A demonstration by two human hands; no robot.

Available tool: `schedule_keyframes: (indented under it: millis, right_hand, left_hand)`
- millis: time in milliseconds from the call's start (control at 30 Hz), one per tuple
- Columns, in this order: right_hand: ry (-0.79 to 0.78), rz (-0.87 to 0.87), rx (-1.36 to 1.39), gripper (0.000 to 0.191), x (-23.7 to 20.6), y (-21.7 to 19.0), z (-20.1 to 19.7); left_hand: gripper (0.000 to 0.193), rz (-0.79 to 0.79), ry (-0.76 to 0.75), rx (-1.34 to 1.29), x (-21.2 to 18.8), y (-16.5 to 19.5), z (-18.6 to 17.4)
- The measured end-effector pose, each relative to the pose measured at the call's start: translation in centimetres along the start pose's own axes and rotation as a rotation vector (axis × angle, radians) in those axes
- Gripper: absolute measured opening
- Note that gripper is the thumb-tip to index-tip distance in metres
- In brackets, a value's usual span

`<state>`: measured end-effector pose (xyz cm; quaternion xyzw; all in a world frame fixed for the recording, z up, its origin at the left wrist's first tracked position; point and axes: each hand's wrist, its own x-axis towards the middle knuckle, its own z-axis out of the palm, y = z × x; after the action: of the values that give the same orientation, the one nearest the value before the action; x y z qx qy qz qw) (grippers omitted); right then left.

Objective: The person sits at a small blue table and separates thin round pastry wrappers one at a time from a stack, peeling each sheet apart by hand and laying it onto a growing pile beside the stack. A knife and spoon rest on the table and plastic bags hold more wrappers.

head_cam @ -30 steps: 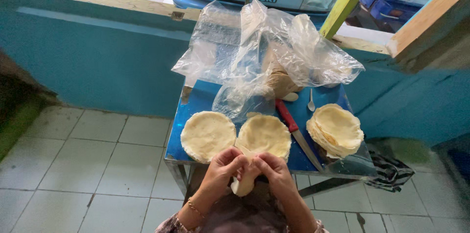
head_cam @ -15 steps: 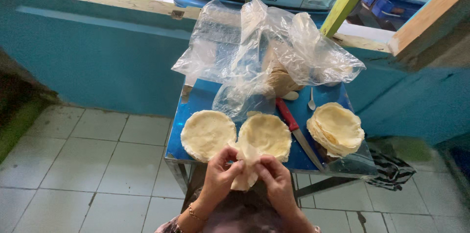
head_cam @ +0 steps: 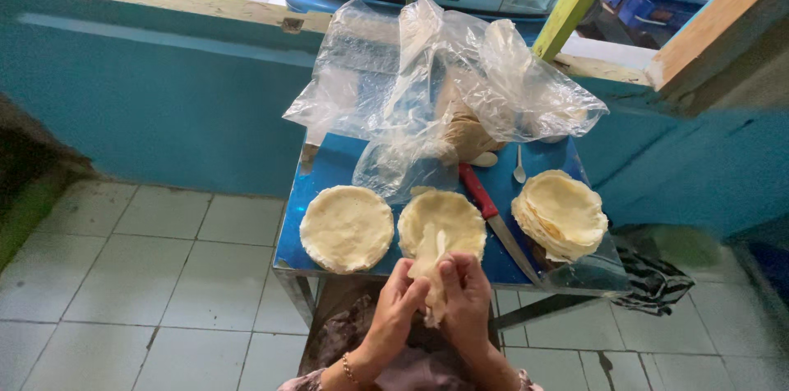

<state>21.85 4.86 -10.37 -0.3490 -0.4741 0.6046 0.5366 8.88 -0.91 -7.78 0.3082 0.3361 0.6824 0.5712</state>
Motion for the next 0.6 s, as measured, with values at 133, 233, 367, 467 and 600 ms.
schedule_keyframes:
  millis: [133,233,367,467,600]
  right_hand:
    - [0.016,-0.403,-0.408,0.013,-0.6,0.9,-0.3]
    - [0.045,-0.297,-0.152,0.014,-0.7,-0.5,0.1]
    - [-0.102,0.206,0.229,0.029,0.3,-3.4,0.8]
    - [-0.177,0.1,0.064,0.023,1.3,-4.0,1.2]
    - [0.034,-0.082,-0.147,0.019,1.2,-2.8,1.2]
  left_hand:
    - [0.006,0.049,0.062,-0.038,1.3,-0.4,0.3]
    - [0.005,0.141,0.077,-0.161,1.5,0.2,0.6]
    - [0.007,0.641,0.111,0.696,0.3,2.2,0.9]
    - [0.014,0.785,-0.063,0.856,-0.7,3.4,1.0]
    - [0.004,0.509,0.006,0.455,-0.4,3.3,1.0]
